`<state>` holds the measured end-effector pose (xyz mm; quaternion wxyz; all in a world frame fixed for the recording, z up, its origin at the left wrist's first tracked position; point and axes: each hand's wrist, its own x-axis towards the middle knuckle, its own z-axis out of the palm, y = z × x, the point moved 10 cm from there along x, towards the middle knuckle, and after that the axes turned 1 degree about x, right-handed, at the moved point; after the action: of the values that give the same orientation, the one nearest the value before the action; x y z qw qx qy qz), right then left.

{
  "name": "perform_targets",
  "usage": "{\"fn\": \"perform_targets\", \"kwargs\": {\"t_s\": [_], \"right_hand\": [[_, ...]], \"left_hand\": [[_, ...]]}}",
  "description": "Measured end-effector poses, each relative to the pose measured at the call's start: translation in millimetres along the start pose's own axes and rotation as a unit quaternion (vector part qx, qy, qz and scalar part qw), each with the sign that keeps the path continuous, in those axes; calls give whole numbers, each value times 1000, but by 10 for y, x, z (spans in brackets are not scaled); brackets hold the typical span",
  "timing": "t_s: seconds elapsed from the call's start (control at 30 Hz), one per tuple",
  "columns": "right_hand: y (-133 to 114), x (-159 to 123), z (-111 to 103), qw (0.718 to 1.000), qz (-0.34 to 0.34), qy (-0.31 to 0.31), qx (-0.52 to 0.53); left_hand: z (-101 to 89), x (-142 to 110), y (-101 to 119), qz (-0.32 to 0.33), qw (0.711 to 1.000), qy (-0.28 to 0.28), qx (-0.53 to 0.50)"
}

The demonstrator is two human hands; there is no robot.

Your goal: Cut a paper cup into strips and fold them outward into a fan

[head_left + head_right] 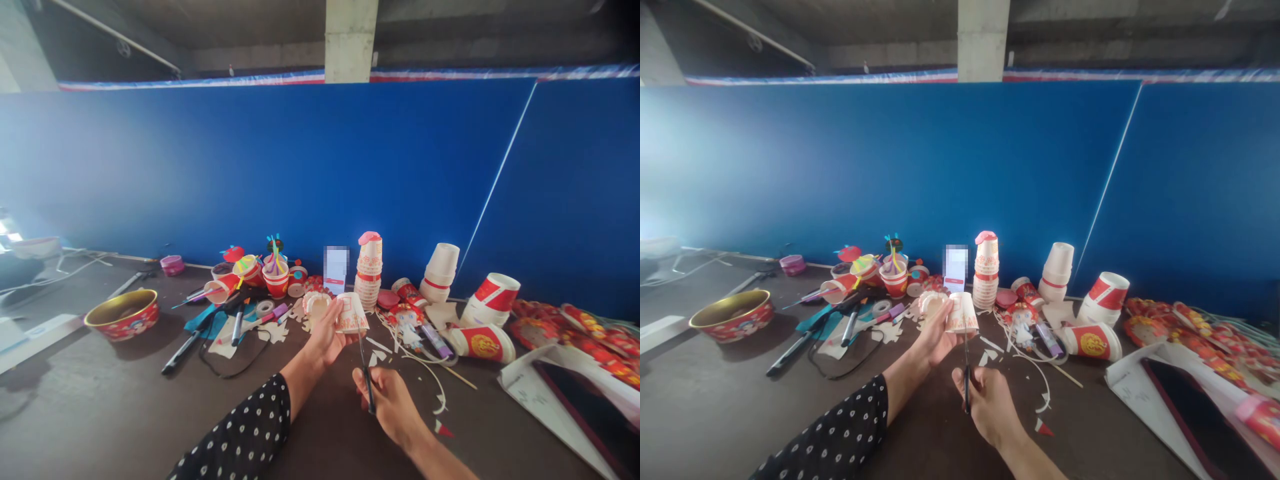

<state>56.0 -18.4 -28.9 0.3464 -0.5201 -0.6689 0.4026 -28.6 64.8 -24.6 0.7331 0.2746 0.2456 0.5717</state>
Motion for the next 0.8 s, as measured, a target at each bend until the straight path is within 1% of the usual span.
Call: {"fn": "perform_targets", "kwargs": {"t_s": [0.1,0.2,0.33,0.5,0.8], "right_hand": [[-48,-13,21,999,-10,-2,-30],[-71,-15,9,998,-21,10,-54],[-44,-13,-11,998,-15,20,-63],[-33,-16,-35,997,-13,30,-75],[-15,10,-34,995,-14,38,-91]], "left_hand": [[-22,-2,25,5,1000,13,7],[-22,-2,36,17,1000,9,18],[13,-6,41,34,999,-12,38],[-1,-15,30,36,999,4,41],[43,-33,21,39,997,-4,61]]}}
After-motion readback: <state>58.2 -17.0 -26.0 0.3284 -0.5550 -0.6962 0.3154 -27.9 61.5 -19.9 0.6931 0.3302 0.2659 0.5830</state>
